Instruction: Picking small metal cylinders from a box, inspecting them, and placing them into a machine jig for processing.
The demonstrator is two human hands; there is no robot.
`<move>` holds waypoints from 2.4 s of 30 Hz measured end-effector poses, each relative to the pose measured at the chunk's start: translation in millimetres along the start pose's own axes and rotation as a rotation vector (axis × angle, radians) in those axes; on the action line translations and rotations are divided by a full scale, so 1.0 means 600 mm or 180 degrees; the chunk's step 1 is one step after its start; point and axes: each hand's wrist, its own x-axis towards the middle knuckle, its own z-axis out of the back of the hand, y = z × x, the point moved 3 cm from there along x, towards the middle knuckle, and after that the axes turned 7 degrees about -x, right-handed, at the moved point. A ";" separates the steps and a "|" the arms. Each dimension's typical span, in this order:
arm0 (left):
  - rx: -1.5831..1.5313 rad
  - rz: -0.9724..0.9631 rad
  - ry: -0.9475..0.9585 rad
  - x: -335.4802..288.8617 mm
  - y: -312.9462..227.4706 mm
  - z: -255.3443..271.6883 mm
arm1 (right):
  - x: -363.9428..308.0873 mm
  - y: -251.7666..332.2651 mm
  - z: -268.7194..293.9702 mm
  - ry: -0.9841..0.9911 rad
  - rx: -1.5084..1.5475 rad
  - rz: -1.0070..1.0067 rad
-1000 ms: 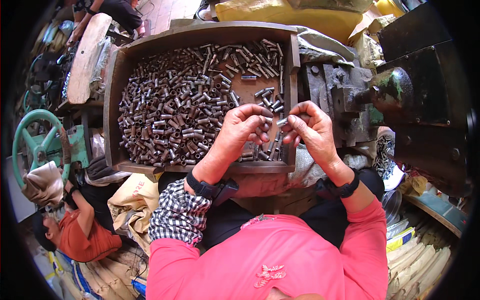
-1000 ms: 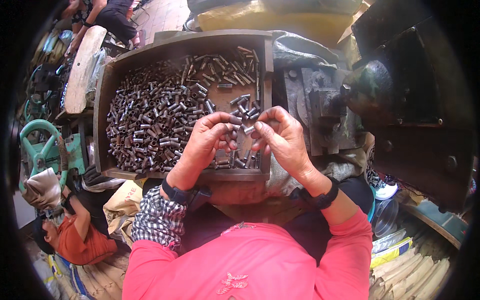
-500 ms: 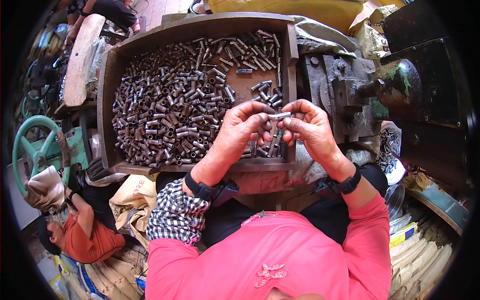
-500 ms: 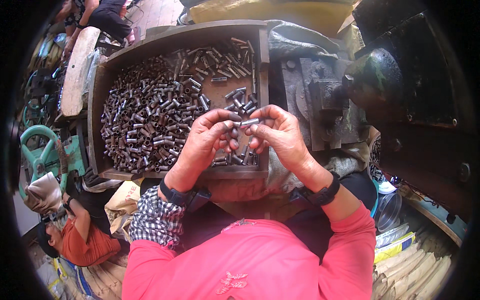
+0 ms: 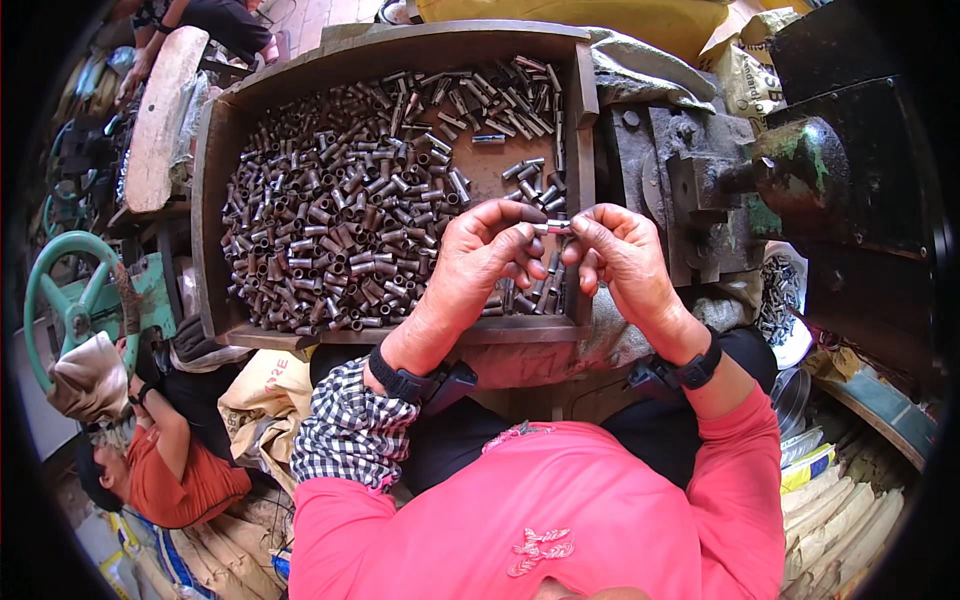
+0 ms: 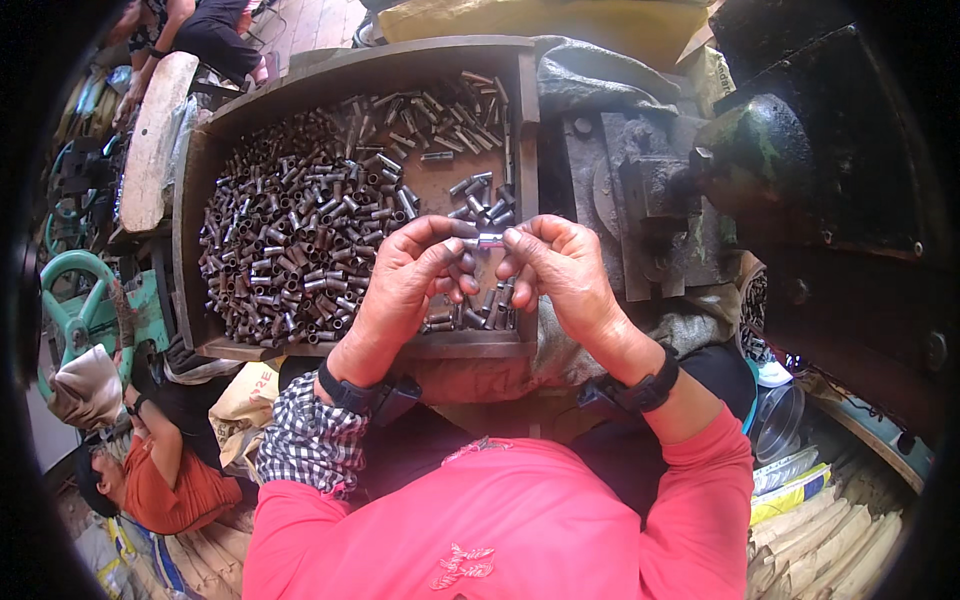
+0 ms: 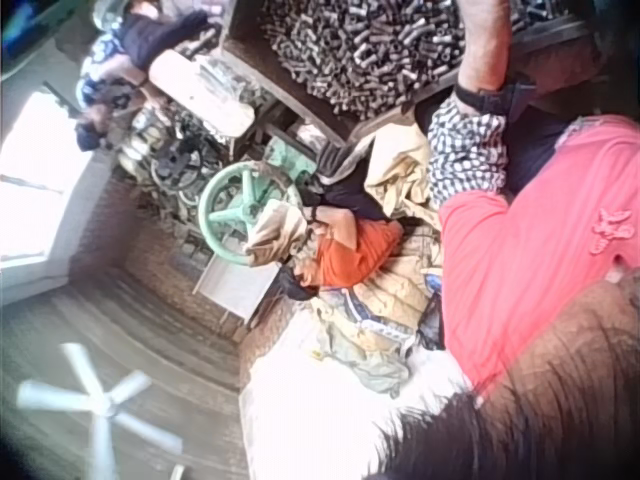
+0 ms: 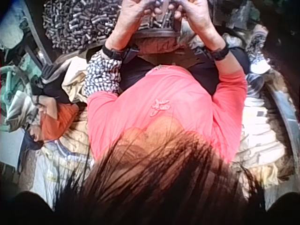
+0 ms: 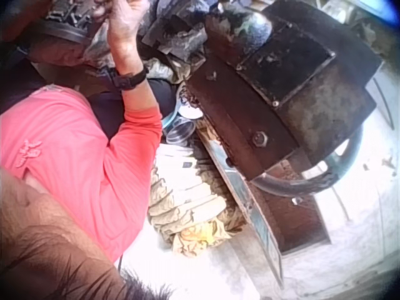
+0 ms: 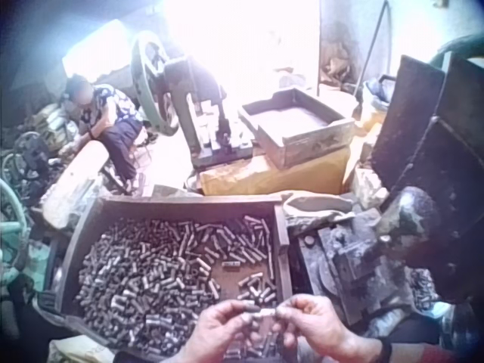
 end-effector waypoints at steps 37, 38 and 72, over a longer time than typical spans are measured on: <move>-0.0107 0.0438 0.0314 -0.013 0.018 -0.010 | -0.017 0.028 -0.009 0.0352 -0.0824 0.0338; -0.0092 0.0562 0.0346 -0.014 0.016 -0.013 | -0.017 0.026 -0.008 0.0820 -0.0104 -0.0209; 0.3682 -0.1881 -0.0479 -0.041 -0.092 0.069 | 0.088 0.042 -0.135 0.0224 -0.4469 0.1543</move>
